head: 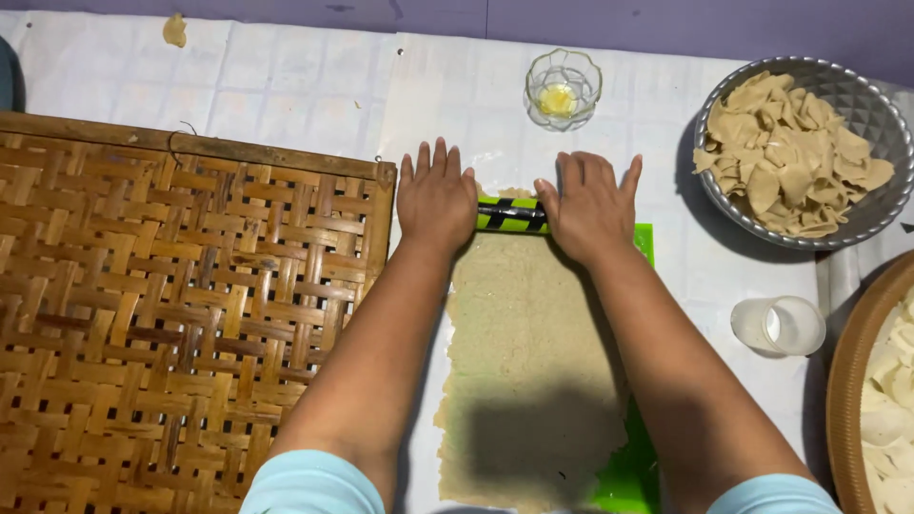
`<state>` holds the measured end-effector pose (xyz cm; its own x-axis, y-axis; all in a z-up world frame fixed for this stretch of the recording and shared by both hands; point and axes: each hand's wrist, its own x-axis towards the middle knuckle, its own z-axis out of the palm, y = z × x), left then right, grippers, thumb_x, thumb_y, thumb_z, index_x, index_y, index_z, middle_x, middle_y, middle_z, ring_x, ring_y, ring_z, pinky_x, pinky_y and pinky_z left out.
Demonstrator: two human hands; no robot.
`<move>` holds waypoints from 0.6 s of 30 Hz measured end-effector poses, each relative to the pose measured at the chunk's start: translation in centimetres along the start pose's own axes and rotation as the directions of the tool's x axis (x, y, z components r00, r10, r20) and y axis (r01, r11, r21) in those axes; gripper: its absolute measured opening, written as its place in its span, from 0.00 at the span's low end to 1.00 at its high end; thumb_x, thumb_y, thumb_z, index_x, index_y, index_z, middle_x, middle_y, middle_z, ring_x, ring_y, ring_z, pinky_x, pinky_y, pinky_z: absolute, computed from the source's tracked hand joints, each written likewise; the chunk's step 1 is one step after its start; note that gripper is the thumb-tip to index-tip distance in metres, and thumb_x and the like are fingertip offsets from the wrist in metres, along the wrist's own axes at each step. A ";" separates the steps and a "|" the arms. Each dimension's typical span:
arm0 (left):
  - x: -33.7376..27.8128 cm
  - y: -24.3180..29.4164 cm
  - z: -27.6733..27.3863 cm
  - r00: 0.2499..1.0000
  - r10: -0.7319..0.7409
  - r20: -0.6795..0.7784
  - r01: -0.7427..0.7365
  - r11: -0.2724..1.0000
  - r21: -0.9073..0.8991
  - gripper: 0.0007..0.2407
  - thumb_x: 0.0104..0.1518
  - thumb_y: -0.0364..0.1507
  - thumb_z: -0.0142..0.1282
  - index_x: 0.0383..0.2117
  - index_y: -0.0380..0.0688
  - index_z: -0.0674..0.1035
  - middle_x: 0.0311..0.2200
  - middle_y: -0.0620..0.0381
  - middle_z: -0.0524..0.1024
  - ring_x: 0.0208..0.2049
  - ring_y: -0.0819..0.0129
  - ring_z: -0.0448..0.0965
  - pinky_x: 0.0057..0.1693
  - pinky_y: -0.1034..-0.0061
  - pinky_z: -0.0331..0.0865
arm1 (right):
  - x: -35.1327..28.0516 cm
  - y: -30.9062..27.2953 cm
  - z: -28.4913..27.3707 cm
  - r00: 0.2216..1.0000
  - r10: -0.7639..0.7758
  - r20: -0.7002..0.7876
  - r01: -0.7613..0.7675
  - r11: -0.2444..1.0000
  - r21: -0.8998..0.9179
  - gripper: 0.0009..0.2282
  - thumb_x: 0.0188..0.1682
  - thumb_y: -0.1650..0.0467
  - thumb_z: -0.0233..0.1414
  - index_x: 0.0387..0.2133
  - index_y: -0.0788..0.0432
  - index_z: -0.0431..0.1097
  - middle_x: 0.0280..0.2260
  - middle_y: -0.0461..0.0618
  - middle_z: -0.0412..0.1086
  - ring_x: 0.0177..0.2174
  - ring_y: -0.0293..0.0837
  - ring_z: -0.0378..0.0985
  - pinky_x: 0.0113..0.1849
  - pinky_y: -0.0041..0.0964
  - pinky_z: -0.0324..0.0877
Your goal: Roll out thin sheets of paste or dough on a plastic mat using a rolling pin and a scraper.
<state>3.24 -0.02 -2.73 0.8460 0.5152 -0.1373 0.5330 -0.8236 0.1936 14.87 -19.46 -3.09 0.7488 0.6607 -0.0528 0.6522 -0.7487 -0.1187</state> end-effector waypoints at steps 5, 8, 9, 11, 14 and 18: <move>2.1 1.0 -3.2 0.981 -0.082 0.173 0.089 0.996 -0.033 0.27 0.69 0.44 0.16 0.73 0.47 0.49 0.75 0.52 0.38 0.76 0.56 0.33 0.74 0.54 0.22 | 1.6 1.5 -2.7 0.986 -0.157 -0.049 0.164 0.961 0.222 0.21 0.61 0.50 0.35 0.49 0.53 0.63 0.44 0.47 0.63 0.50 0.47 0.68 0.56 0.50 0.54; 2.3 1.2 -3.6 0.989 -0.088 0.122 0.097 0.993 -0.066 0.27 0.70 0.43 0.17 0.73 0.46 0.47 0.75 0.50 0.35 0.76 0.56 0.31 0.75 0.53 0.22 | -0.2 1.0 -5.9 0.974 -0.217 0.068 0.197 0.953 0.229 0.18 0.52 0.54 0.52 0.48 0.51 0.67 0.42 0.46 0.68 0.49 0.45 0.70 0.55 0.46 0.55; 2.3 1.2 -3.7 0.991 -0.093 0.096 0.102 0.991 -0.086 0.27 0.71 0.43 0.17 0.73 0.46 0.47 0.75 0.49 0.34 0.76 0.56 0.30 0.75 0.54 0.22 | -1.2 0.4 -7.4 0.960 -0.215 0.178 0.193 0.972 0.133 0.24 0.43 0.55 0.63 0.51 0.51 0.70 0.45 0.47 0.73 0.52 0.44 0.71 0.58 0.45 0.53; 1.8 1.3 -4.2 0.995 -0.078 0.069 0.086 0.990 -0.116 0.27 0.71 0.45 0.17 0.73 0.45 0.48 0.75 0.50 0.35 0.76 0.56 0.30 0.75 0.54 0.21 | -1.2 1.0 -7.1 0.961 -0.236 0.142 0.225 0.970 0.090 0.23 0.43 0.58 0.63 0.51 0.51 0.70 0.45 0.45 0.73 0.52 0.42 0.71 0.58 0.45 0.52; -1.0 2.0 -6.3 1.000 -0.014 -0.011 0.011 0.984 -0.179 0.27 0.71 0.45 0.17 0.72 0.44 0.52 0.75 0.49 0.40 0.75 0.58 0.34 0.75 0.55 0.23 | -3.1 1.8 -8.4 0.954 -0.295 0.051 0.296 0.955 -0.006 0.22 0.44 0.61 0.61 0.52 0.52 0.69 0.47 0.45 0.72 0.53 0.42 0.69 0.59 0.46 0.50; -8.9 3.5 -8.8 0.963 0.228 -0.141 -0.259 0.927 -0.271 0.25 0.70 0.42 0.22 0.68 0.42 0.62 0.72 0.44 0.52 0.74 0.54 0.44 0.75 0.55 0.29 | -9.5 3.0 -7.5 0.956 -0.295 0.003 0.294 0.952 -0.086 0.24 0.43 0.61 0.60 0.53 0.50 0.65 0.49 0.45 0.68 0.55 0.47 0.66 0.60 0.54 0.50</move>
<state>-2.35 -5.38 7.73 0.9386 0.3415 0.0485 0.2784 -0.8329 0.4783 10.62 -28.35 4.52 0.5230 0.8522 -0.0185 0.8511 -0.5232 -0.0428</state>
